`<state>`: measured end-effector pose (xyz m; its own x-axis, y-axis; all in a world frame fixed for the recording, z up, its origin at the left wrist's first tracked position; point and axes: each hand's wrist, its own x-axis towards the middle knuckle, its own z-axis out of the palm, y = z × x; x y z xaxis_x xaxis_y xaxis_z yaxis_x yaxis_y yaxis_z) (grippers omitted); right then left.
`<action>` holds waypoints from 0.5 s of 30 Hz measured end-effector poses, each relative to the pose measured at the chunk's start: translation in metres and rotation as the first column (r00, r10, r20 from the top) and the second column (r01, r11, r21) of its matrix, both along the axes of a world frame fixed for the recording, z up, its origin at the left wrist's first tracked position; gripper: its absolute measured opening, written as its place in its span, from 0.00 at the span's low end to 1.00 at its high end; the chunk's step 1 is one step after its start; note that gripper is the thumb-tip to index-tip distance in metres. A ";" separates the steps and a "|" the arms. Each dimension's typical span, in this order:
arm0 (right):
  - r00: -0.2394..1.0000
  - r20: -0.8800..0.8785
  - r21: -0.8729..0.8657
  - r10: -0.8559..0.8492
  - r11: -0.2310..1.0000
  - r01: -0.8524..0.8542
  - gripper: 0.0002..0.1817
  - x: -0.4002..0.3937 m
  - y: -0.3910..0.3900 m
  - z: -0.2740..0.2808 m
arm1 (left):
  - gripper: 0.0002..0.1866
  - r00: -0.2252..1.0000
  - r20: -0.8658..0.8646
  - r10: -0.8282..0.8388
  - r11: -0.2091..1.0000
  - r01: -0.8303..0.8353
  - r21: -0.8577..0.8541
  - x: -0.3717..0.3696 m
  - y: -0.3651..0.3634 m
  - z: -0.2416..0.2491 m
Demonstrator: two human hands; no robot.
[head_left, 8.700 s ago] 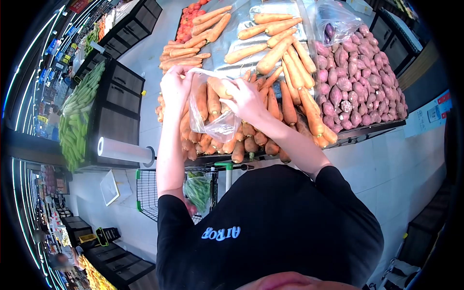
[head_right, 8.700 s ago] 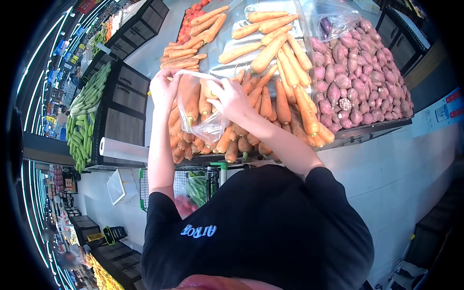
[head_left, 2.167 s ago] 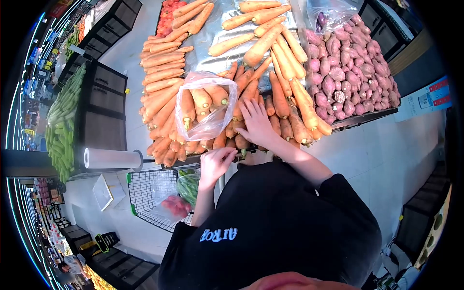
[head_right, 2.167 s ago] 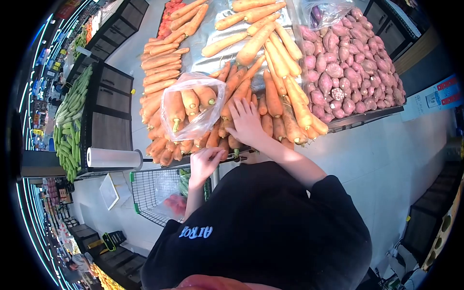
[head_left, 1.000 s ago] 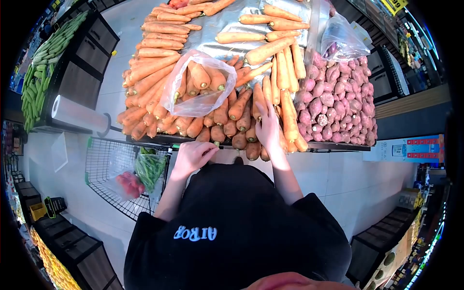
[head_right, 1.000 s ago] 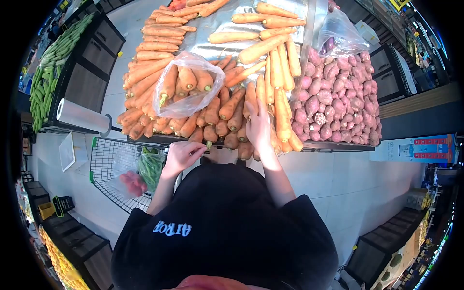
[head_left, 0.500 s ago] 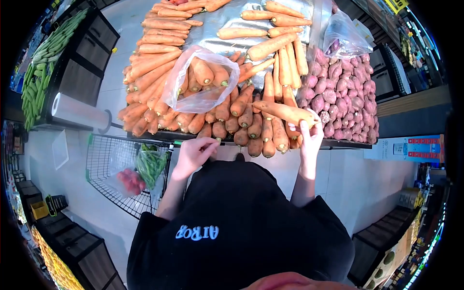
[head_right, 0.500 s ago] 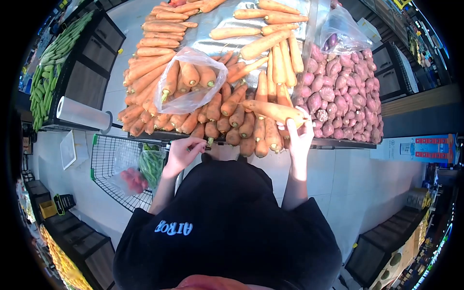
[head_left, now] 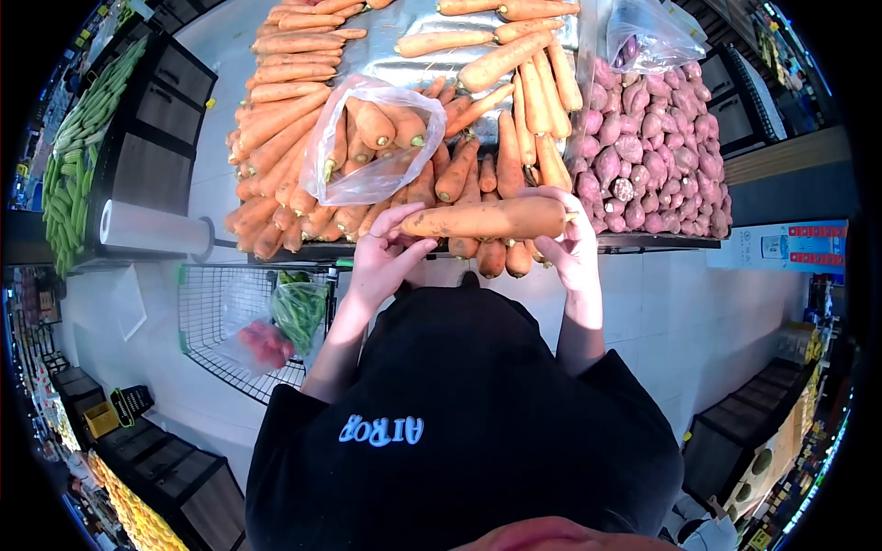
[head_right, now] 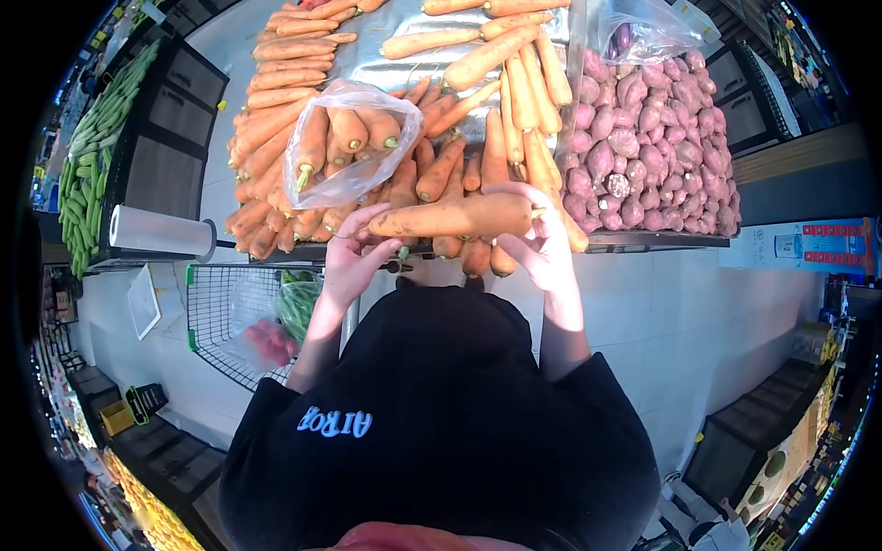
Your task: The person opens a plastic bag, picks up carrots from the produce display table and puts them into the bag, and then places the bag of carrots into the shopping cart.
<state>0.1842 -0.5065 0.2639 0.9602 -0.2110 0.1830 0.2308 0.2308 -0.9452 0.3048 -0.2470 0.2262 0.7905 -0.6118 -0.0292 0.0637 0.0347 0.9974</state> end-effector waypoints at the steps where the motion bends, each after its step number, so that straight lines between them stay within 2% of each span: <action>1: 0.999 -0.030 -0.058 0.018 0.998 -0.019 0.35 -0.001 0.000 0.001 | 0.29 1.000 -0.005 0.004 1.000 -0.004 -0.005 0.000 0.001 -0.002; 2: 0.999 0.002 -0.059 0.042 0.997 -0.042 0.36 0.000 -0.002 -0.005 | 0.28 1.000 0.006 0.026 1.000 -0.026 -0.012 -0.001 0.000 -0.002; 4: 0.997 -0.049 -0.072 0.054 0.996 -0.057 0.36 -0.001 -0.003 -0.007 | 0.27 0.997 0.027 0.075 0.997 -0.074 -0.026 -0.003 -0.001 -0.001; 8: 0.987 -0.142 -0.115 0.072 0.989 -0.089 0.37 0.002 -0.005 -0.011 | 0.26 0.994 0.074 0.074 0.992 -0.081 0.096 -0.002 0.005 0.006; 15: 0.988 -0.070 -0.341 0.140 0.927 -0.156 0.35 0.023 -0.007 -0.016 | 0.28 0.992 0.070 0.108 0.979 -0.118 0.163 0.005 0.015 0.004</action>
